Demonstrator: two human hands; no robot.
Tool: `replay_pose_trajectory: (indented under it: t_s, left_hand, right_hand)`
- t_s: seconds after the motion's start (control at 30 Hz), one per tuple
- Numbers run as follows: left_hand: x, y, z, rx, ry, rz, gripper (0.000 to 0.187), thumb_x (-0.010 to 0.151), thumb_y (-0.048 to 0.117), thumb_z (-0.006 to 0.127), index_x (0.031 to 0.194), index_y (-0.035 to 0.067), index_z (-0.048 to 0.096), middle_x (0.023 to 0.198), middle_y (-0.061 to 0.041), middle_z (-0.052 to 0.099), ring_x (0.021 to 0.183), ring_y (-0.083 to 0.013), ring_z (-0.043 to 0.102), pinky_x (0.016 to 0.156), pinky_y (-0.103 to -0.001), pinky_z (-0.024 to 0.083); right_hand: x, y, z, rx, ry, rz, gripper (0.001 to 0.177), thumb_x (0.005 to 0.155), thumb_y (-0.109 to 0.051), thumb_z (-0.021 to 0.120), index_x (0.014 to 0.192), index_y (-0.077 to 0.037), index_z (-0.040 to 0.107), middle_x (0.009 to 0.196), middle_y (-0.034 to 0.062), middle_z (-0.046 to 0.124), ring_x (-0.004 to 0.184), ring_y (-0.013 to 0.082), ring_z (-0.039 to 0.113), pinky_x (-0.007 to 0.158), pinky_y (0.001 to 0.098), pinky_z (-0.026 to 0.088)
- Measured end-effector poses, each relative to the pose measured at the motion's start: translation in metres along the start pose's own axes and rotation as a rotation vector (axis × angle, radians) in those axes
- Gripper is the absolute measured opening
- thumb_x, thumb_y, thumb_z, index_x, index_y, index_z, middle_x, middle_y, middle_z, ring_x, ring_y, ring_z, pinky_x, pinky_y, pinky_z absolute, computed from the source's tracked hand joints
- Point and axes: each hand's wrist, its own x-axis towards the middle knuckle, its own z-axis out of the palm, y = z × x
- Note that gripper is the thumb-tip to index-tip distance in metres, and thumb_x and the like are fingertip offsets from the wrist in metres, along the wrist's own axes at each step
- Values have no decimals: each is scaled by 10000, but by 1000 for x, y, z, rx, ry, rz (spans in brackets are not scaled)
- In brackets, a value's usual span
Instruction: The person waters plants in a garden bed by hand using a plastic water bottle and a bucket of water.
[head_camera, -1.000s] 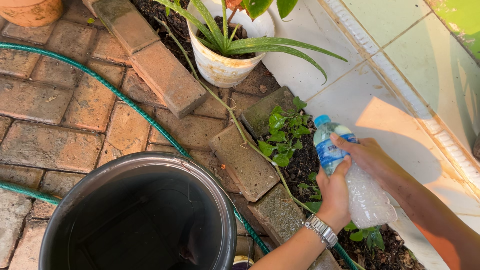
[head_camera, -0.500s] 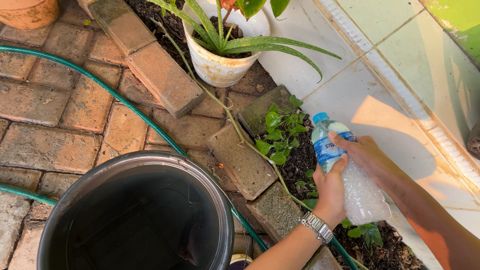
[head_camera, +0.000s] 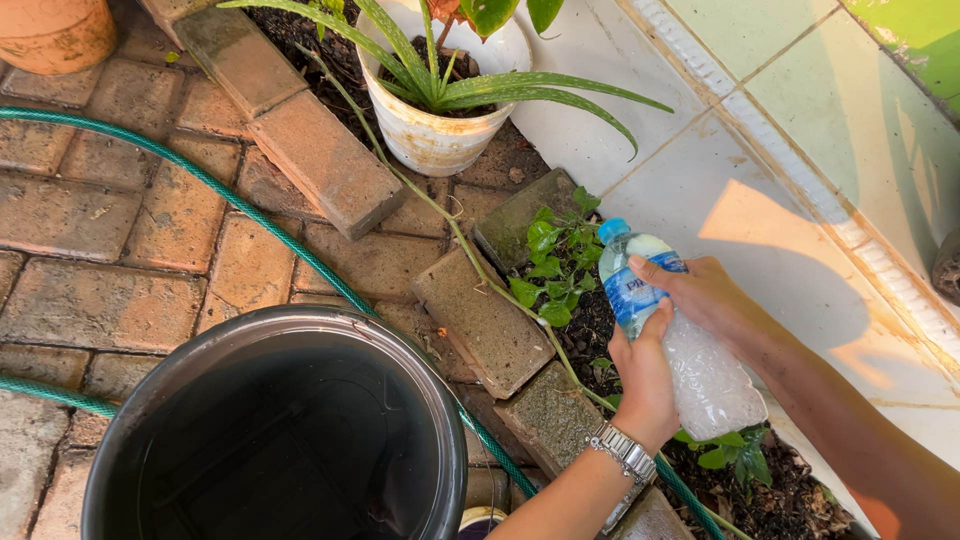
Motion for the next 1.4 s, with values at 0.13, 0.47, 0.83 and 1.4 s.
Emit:
replay_pose_trajectory:
  t_s: [0.13, 0.47, 0.83, 1.4]
  left_hand:
    - [-3, 1, -2, -9, -24, 1, 429, 920, 250, 668, 1297, 85, 548, 1143, -90, 652, 1001, -209, 661, 870, -383, 556]
    - [1, -4, -10, 77, -34, 107, 371, 919, 233, 678, 1232, 52, 594, 1107, -99, 672, 963, -207, 655, 852, -379, 545]
    - [3, -4, -14, 128, -43, 98, 424, 919, 270, 677, 1274, 57, 586, 1141, -102, 676, 995, -209, 669, 869, -382, 557]
    - [-4, 19, -13, 361, -46, 199, 531, 895, 311, 668, 1318, 18, 538, 1132, -102, 687, 1000, -192, 655, 876, -339, 537]
  right_hand:
    - [3, 2, 3, -76, 15, 35, 609, 840, -583, 723, 988, 3, 792, 863, 158, 780, 721, 241, 723, 651, 413, 567]
    - [2, 10, 6, 2, 12, -46, 575, 820, -573, 723, 975, -25, 803, 857, 114, 788, 720, 198, 698, 658, 381, 556]
    - [-7, 9, 7, 47, 4, -49, 573, 843, -543, 724, 960, 14, 787, 824, 129, 763, 655, 200, 672, 604, 392, 548]
    - [-20, 7, 20, 388, -199, -53, 538, 883, -518, 663, 1033, -8, 744, 898, 102, 751, 740, 182, 679, 663, 354, 558]
